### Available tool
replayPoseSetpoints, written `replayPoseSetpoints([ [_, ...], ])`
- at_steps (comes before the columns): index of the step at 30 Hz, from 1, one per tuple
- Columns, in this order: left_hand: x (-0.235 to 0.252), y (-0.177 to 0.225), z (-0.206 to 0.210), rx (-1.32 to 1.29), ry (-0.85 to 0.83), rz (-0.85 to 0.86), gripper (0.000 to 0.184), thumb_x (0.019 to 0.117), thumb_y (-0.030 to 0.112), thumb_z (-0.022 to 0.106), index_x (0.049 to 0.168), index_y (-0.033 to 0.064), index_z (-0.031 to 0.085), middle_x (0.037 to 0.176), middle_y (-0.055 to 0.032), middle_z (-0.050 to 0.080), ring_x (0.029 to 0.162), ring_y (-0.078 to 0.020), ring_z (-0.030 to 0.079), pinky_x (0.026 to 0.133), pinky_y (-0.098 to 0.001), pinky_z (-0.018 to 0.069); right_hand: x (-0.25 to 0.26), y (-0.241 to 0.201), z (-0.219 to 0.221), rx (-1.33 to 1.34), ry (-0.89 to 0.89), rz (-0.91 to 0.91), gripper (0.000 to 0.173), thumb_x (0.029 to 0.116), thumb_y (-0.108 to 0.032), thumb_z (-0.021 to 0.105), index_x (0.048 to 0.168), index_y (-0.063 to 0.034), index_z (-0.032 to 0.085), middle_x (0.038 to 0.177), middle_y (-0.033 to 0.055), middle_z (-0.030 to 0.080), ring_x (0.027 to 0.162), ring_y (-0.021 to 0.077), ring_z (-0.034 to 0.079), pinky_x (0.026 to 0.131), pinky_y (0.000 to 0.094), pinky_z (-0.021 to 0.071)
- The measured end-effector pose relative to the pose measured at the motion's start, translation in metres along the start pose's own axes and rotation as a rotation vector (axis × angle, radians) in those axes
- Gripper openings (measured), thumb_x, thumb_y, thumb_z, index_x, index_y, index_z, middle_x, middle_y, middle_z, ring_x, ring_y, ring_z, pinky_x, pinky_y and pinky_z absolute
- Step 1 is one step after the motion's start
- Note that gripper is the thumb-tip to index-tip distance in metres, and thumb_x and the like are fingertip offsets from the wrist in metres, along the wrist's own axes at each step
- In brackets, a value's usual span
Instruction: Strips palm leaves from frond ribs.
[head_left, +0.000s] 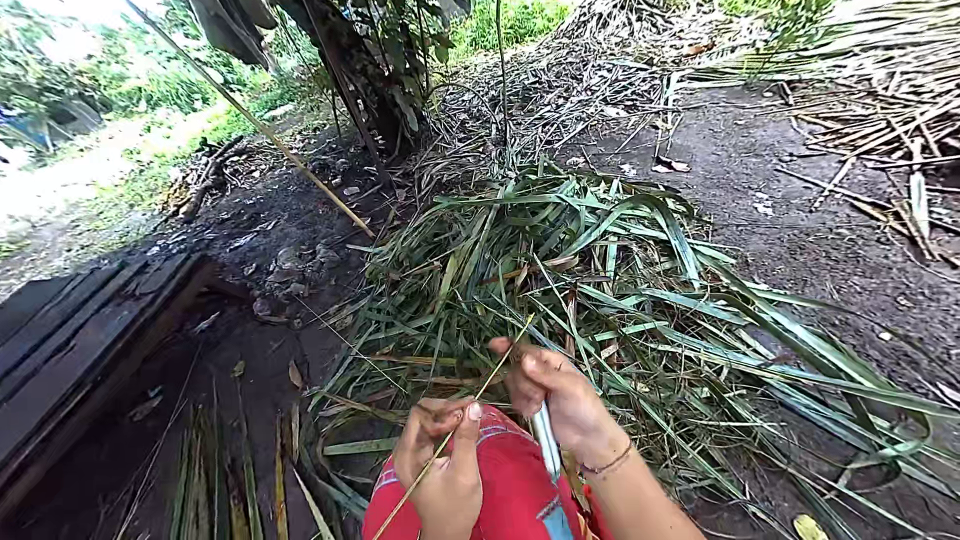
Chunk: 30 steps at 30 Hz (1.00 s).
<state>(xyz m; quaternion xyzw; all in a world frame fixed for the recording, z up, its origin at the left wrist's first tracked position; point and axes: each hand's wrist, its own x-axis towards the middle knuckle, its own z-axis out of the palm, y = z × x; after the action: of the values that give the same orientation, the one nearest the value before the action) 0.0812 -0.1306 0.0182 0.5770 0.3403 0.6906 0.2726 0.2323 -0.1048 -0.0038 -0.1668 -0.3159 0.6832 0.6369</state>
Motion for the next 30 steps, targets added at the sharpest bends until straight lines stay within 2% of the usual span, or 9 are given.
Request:
replayPoseSetpoints([
  [3,-0.001,0.005,-0.014,0.051,0.006,0.069,0.012,0.0901,0.017,0.077,0.091,0.0262,0.069,0.094,0.0154,0.074,0.08,0.0,0.072,0.07,-0.0182,0.0624,0.025,-0.023,-0.044,0.028,0.355,-0.08,0.04,0.1085,-0.019,0.027,0.12,-0.0076,0.063,0.052,-0.0113,0.045,0.043,-0.0008,0.044,0.045,0.016,0.0419],
  [5,0.003,0.002,-0.022,0.131,-0.001,0.147,0.01,0.0915,0.02,0.076,0.094,0.027,0.07,0.097,0.0174,0.073,0.083,0.0017,0.071,0.072,-0.0168,0.0618,0.027,-0.032,-0.059,0.02,0.42,-0.058,0.043,0.1116,-0.021,0.02,0.124,-0.0056,0.059,0.053,-0.01,0.043,0.042,0.0006,0.044,0.045,0.0165,0.0438],
  [9,0.006,-0.018,-0.025,0.281,-0.178,0.345,0.009,0.0976,0.019,0.07,0.094,0.0147,0.063,0.101,0.0098,0.071,0.095,0.002,0.07,0.083,-0.0155,0.0589,-0.006,-0.02,-0.019,-0.056,-0.102,0.222,0.039,0.101,-0.028,0.054,0.134,-0.0088,0.064,0.059,-0.0152,0.053,0.048,-0.0037,0.047,0.049,0.0146,0.0424],
  [12,0.009,-0.022,-0.025,0.323,-0.31,0.518,0.016,0.0997,0.012,0.064,0.088,0.0095,0.055,0.098,0.0011,0.069,0.099,-0.0046,0.07,0.088,-0.0203,0.0588,-0.012,-0.017,-0.001,-0.056,-0.33,0.348,0.037,0.1017,-0.031,0.056,0.131,-0.0098,0.064,0.065,-0.0143,0.055,0.052,-0.0034,0.049,0.051,0.0143,0.0433],
  [20,0.019,-0.029,-0.03,0.386,-0.473,0.731,0.015,0.0998,0.006,0.061,0.087,0.0072,0.055,0.093,-0.0074,0.07,0.092,-0.0159,0.072,0.086,-0.0257,0.0596,0.02,-0.042,-0.034,-0.249,0.08,0.24,0.036,0.1023,-0.013,0.037,0.121,-0.0038,0.066,0.056,-0.0107,0.05,0.046,-0.0007,0.048,0.049,0.0156,0.0455],
  [22,0.016,-0.027,-0.03,0.36,-0.448,0.72,0.015,0.0991,0.006,0.063,0.087,0.0073,0.054,0.094,-0.0069,0.069,0.093,-0.0157,0.071,0.086,-0.0255,0.0595,0.028,-0.038,-0.048,-0.208,0.29,0.177,0.037,0.107,-0.014,0.032,0.117,-0.0018,0.065,0.052,-0.0105,0.045,0.043,-0.0008,0.043,0.045,0.0156,0.0417],
  [26,0.019,-0.006,-0.048,0.398,-0.383,0.614,0.015,0.1002,0.011,0.064,0.088,0.0082,0.056,0.096,-0.0035,0.07,0.094,-0.0101,0.071,0.085,-0.0219,0.0593,0.039,-0.05,-0.141,-0.078,0.797,0.029,0.035,0.1119,-0.029,0.032,0.115,-0.0098,0.06,0.053,-0.0114,0.038,0.039,-0.0004,0.036,0.04,0.0155,0.0363],
  [28,0.032,-0.009,-0.056,0.519,-0.425,0.417,0.015,0.0974,0.012,0.065,0.084,0.0042,0.066,0.088,-0.0061,0.073,0.084,-0.0096,0.072,0.078,-0.0206,0.0589,0.024,-0.042,-0.163,-0.137,0.774,0.113,0.037,0.1124,-0.032,0.029,0.116,-0.0114,0.059,0.053,-0.0115,0.041,0.04,-0.0005,0.039,0.041,0.0159,0.039],
  [30,0.053,-0.015,-0.066,0.618,-0.501,0.064,0.013,0.0938,0.01,0.067,0.09,-0.0004,0.072,0.088,-0.009,0.074,0.082,-0.0125,0.072,0.078,-0.0269,0.0592,0.0,-0.023,-0.171,-0.216,0.694,0.242,0.043,0.1127,-0.034,0.024,0.118,-0.0132,0.061,0.053,-0.0125,0.046,0.041,-0.0019,0.043,0.041,0.0152,0.0406],
])
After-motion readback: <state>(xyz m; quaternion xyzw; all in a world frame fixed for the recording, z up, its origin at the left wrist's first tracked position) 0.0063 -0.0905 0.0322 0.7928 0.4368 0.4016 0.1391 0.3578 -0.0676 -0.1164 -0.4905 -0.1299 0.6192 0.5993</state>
